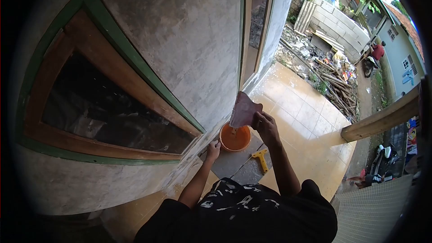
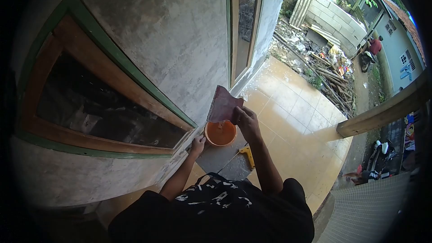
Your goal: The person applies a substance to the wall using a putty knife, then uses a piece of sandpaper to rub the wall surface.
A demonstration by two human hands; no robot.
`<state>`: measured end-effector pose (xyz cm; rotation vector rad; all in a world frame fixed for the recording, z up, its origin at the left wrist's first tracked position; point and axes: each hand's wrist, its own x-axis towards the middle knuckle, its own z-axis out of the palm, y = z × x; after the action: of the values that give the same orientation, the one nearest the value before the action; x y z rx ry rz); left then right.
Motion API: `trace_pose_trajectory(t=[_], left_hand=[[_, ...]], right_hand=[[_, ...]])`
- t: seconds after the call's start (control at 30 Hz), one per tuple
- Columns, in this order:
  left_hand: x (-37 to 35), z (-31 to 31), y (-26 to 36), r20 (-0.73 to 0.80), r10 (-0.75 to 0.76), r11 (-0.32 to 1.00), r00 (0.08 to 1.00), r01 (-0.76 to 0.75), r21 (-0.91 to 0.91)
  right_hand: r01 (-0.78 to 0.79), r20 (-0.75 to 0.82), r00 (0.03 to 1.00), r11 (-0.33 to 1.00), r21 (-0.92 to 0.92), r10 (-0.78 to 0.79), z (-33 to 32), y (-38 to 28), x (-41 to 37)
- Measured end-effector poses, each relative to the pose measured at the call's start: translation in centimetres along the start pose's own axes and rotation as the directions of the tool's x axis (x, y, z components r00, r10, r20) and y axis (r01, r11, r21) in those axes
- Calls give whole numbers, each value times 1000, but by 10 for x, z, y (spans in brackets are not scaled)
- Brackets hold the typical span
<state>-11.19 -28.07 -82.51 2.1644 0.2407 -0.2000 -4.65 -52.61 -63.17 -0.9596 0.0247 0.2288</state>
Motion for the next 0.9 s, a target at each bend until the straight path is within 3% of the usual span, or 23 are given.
trace_pose_trajectory(t=[0.03,0.13,0.23,0.37,0.43,0.47,0.5,0.57,0.7,0.8,0.9], left_hand=[[-1,0,1,10,8,1000,1000,-8,10],[-9,9,-1,-88,-39,999,995,36,-36],[-12,10,1,-59,-90,996,994,90,1],[-11,9,-8,3,-186,982,983,186,17],[-7,15,-23,-132,43,990,990,-24,142],[5,14,-43,-168,186,982,968,-177,65],[3,-3,-27,-119,52,976,992,-75,-204],[14,-46,-11,-137,66,997,988,-60,49],[35,-146,61,-278,121,992,953,-108,61],[48,-229,126,-365,323,930,873,-222,294],[47,-305,211,-384,605,712,698,-257,653]], right_hand=[[15,44,999,987,160,-22,-2,-3,4],[23,68,997,960,280,-43,5,-20,16],[0,-42,999,963,268,12,33,-45,21],[-59,156,988,953,296,12,26,-43,45],[-90,237,971,946,313,14,26,-46,64],[-119,295,955,939,322,20,25,-48,74],[-152,348,937,932,329,30,25,-50,82],[-160,336,941,933,323,45,47,-76,89],[-79,401,914,947,312,-55,56,-95,130],[76,318,932,951,299,-174,86,-128,155],[258,366,879,950,176,-306,101,-162,198]])
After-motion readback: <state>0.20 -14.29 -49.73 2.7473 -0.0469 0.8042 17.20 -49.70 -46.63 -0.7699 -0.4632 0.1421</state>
